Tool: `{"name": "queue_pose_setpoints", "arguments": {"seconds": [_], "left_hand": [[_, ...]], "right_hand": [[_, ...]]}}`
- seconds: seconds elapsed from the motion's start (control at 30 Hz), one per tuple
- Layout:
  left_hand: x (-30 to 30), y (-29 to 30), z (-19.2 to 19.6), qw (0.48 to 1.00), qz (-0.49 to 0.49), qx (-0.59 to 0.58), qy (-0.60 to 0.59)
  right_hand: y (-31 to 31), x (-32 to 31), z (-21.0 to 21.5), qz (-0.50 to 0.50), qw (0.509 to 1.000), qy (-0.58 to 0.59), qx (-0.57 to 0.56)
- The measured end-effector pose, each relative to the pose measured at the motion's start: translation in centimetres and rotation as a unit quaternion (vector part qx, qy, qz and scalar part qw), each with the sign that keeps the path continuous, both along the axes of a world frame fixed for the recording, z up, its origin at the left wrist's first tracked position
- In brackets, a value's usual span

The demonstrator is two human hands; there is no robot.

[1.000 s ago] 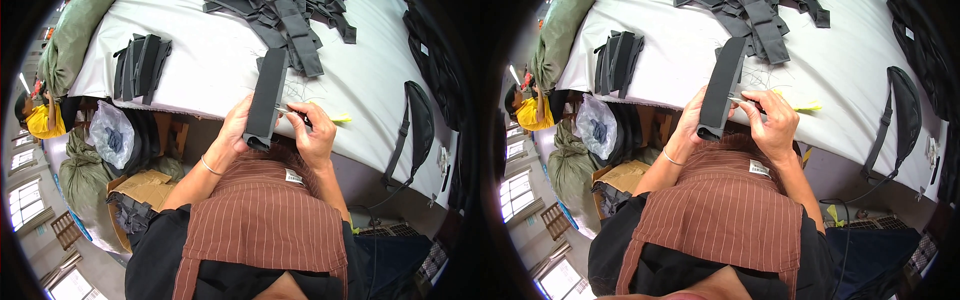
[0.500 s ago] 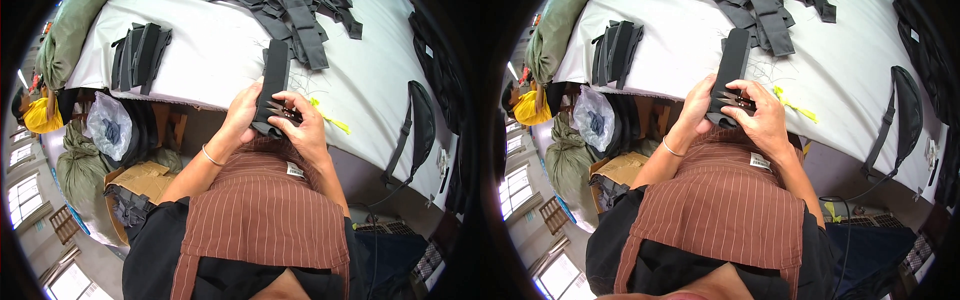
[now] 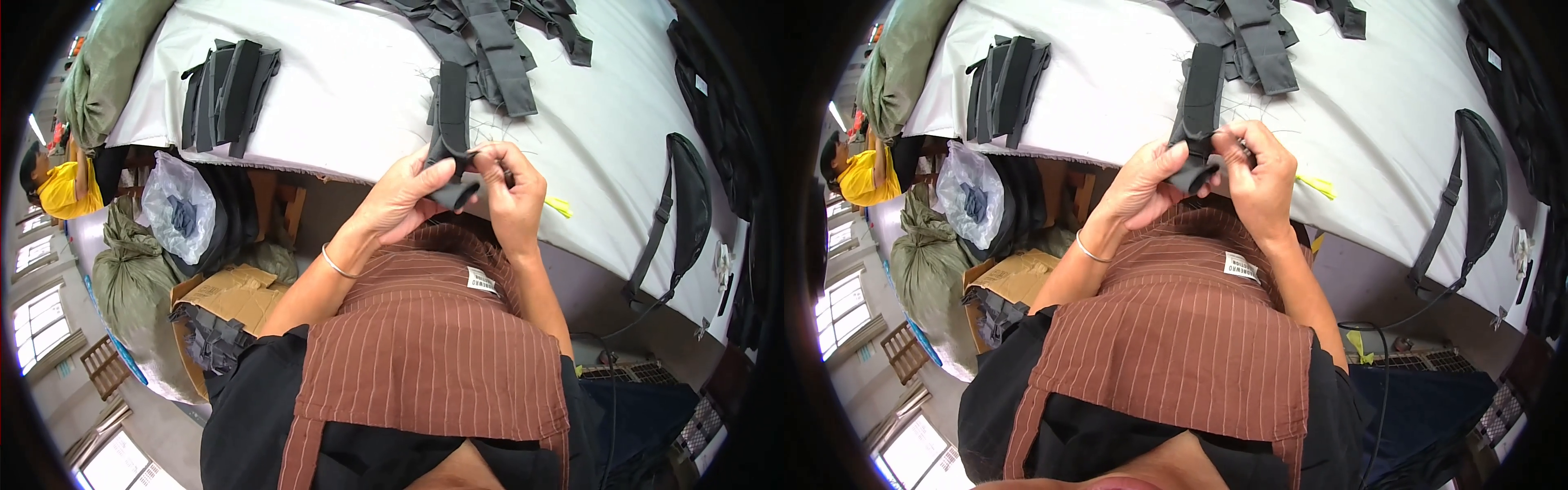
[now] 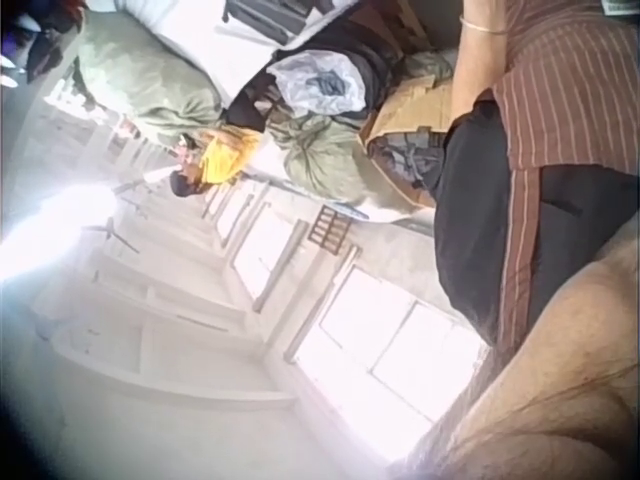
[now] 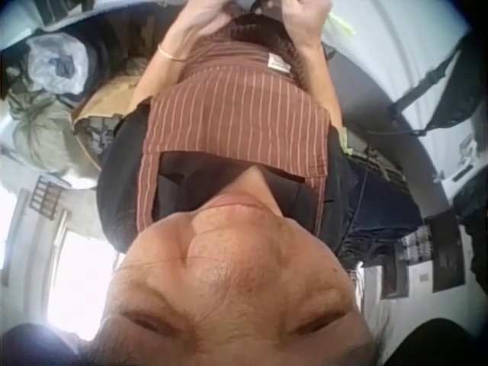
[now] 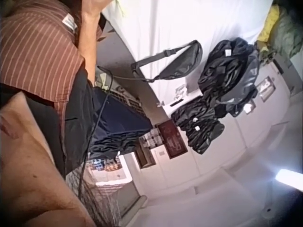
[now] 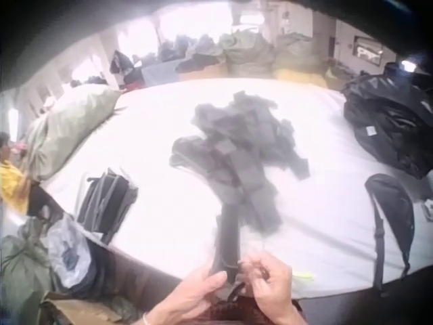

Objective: The recorder is inspecting and trimming loose threads from black fabric pouch or bag components using snips.

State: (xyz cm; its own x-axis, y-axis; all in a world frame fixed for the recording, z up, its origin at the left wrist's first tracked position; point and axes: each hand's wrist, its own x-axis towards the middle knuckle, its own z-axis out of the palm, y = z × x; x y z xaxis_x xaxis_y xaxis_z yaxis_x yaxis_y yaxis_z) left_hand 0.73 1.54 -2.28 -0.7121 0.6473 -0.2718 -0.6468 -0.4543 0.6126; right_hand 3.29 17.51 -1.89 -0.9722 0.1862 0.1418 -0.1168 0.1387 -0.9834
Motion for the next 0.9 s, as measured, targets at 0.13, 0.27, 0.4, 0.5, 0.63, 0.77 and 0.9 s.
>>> {"name": "queue_pose_setpoints", "arguments": {"seconds": [0.13,0.27,0.4,0.5,0.63,0.77,0.9], "left_hand": [[0.1,-0.6,-1.1,0.995,-0.052,-0.072,0.044],[0.1,-0.9,-0.8,0.934,-0.033,-0.298,0.196],[-0.4,-1.4,0.4,0.708,0.042,-0.445,0.546],[-0.8,-1.2,1.6,0.627,0.103,-0.469,0.614],[-1.8,-1.5,2.0,0.656,0.083,-0.435,0.611],[-2.2,-1.0,1.7,0.686,0.101,-0.415,0.589],[-2.1,-1.2,1.5,0.686,0.087,-0.439,0.573]], "right_hand": [[1.3,-0.8,-0.6,-0.037,0.999,-0.038,-0.001],[1.9,-1.5,-0.7,-0.003,0.991,-0.082,-0.102],[2.8,-1.8,0.1,0.041,0.967,-0.145,-0.204],[2.7,-1.8,1.0,0.063,0.969,-0.117,-0.207],[2.4,-0.7,1.8,0.118,0.989,-0.065,-0.059],[2.0,0.2,2.8,0.073,0.996,-0.035,-0.023],[3.0,0.3,4.3,0.043,0.998,-0.008,0.04]]}}
